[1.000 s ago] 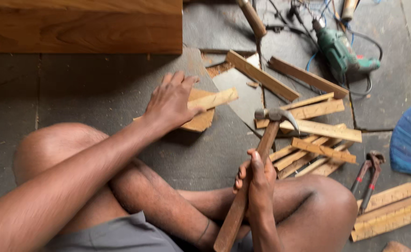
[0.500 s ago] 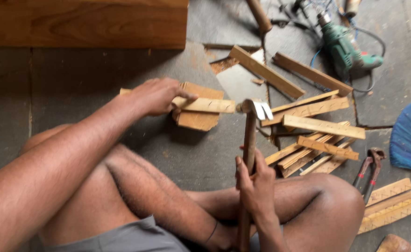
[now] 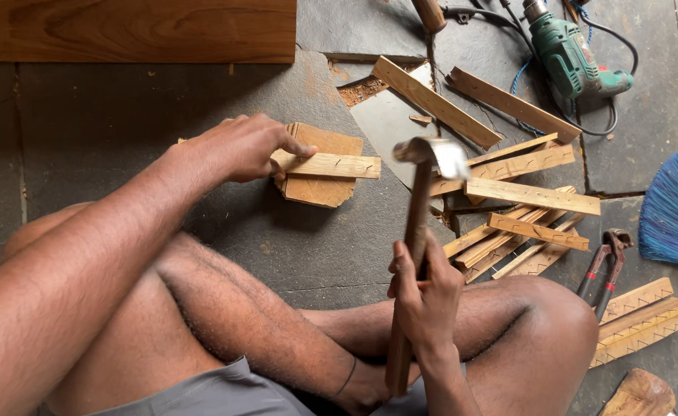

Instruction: The person sits on the floor and uses a hammer to strike a chisel, carving patterns into small rectangular wooden pieces. They repeatedly position the chisel and strike it to create grooves, occasionally using pliers to adjust the wood. The finished pieces are placed in a pile nearby.

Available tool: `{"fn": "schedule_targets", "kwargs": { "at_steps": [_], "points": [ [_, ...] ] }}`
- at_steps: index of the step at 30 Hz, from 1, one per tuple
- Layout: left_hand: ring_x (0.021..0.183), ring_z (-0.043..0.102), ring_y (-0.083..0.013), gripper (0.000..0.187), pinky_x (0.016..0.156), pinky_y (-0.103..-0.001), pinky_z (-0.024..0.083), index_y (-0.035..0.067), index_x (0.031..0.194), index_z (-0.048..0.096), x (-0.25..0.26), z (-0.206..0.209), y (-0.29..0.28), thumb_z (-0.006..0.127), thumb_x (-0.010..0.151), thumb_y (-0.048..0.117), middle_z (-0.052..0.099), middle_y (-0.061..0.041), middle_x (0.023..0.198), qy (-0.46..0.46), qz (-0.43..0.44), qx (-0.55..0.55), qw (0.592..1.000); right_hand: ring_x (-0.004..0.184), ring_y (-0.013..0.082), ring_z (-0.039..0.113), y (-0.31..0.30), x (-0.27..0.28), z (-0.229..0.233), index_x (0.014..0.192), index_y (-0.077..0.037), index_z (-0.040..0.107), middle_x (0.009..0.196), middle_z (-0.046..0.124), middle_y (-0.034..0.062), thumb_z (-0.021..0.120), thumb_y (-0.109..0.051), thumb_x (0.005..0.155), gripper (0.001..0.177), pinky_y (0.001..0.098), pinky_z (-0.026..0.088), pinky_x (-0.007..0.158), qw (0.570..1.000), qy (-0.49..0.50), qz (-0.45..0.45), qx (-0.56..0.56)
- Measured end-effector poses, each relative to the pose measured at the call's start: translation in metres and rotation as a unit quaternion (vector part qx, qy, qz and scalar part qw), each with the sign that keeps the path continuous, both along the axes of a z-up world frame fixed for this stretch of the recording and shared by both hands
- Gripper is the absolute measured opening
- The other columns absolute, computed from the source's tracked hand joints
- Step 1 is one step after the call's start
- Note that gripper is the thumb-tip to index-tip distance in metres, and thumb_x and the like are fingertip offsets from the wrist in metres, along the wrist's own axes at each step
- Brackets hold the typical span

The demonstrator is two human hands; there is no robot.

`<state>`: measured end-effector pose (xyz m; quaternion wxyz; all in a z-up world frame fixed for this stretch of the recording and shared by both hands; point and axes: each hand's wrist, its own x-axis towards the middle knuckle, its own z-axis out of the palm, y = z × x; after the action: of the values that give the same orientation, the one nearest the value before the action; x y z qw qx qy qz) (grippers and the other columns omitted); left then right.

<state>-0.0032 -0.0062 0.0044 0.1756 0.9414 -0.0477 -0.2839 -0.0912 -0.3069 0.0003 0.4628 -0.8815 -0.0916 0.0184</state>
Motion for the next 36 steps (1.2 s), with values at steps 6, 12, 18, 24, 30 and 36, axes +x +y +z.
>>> {"fn": "schedule_targets", "kwargs": {
  "at_steps": [6,12,18,24,30,36],
  "points": [
    [0.111,0.068,-0.0208,0.058,0.099,-0.044,0.059,0.048,0.137,0.060,0.000,-0.005,0.001,0.076,0.088,0.019,0.069,-0.002,0.129,0.005,0.014,0.000,1.000,0.043,0.0125,0.058,-0.002,0.009,-0.016,0.113,-0.004,0.064,0.061,0.063,0.0055,0.057,-0.017,0.102,0.019,0.0268,0.048,0.033,0.992,0.105,0.035,-0.061],
    [0.114,0.068,-0.0196,0.058,0.103,-0.044,0.056,0.048,0.133,0.063,-0.004,-0.009,0.002,0.077,0.086,0.017,0.071,0.000,0.128,-0.023,0.010,-0.012,1.000,0.044,0.0102,0.061,0.003,0.011,-0.027,0.119,-0.004,0.066,0.064,0.065,0.0040,0.061,-0.018,0.101,0.023,0.0251,0.052,0.036,0.994,0.096,0.033,-0.035],
    [0.113,0.070,-0.0218,0.064,0.101,-0.045,0.058,0.049,0.135,0.062,-0.004,-0.008,0.002,0.074,0.087,0.008,0.068,0.001,0.131,-0.003,0.039,-0.020,0.999,0.046,0.0088,0.062,-0.001,-0.008,-0.015,0.133,-0.001,0.058,0.060,0.063,0.0040,0.060,-0.016,0.101,0.035,0.0239,0.046,0.040,0.999,-0.027,0.017,0.017],
    [0.117,0.067,-0.0255,0.061,0.106,-0.047,0.052,0.048,0.134,0.063,-0.001,-0.002,0.000,0.076,0.087,0.011,0.069,-0.001,0.131,-0.028,0.015,-0.023,0.999,0.049,0.0107,0.061,0.009,0.003,-0.016,0.131,-0.001,0.062,0.064,0.064,0.0029,0.067,-0.015,0.098,0.036,0.0273,0.047,0.043,0.997,0.004,0.050,-0.065],
    [0.115,0.069,-0.0258,0.057,0.102,-0.048,0.055,0.049,0.135,0.062,-0.006,-0.008,0.000,0.074,0.090,0.017,0.068,-0.001,0.132,-0.004,0.043,-0.024,0.999,0.048,0.0080,0.059,0.004,-0.006,-0.017,0.139,-0.003,0.059,0.060,0.061,0.0035,0.064,-0.015,0.099,0.043,0.0274,0.045,0.042,0.999,-0.035,0.000,-0.008],
    [0.116,0.067,-0.0286,0.064,0.102,-0.047,0.054,0.050,0.136,0.063,-0.004,-0.005,-0.001,0.072,0.089,0.008,0.070,-0.004,0.131,-0.049,0.020,-0.024,0.998,0.050,0.0056,0.057,0.004,0.005,-0.015,0.134,-0.004,0.063,0.062,0.062,-0.0005,0.068,-0.013,0.094,0.042,0.0260,0.045,0.042,0.999,0.028,0.020,-0.032]
  ]
}}
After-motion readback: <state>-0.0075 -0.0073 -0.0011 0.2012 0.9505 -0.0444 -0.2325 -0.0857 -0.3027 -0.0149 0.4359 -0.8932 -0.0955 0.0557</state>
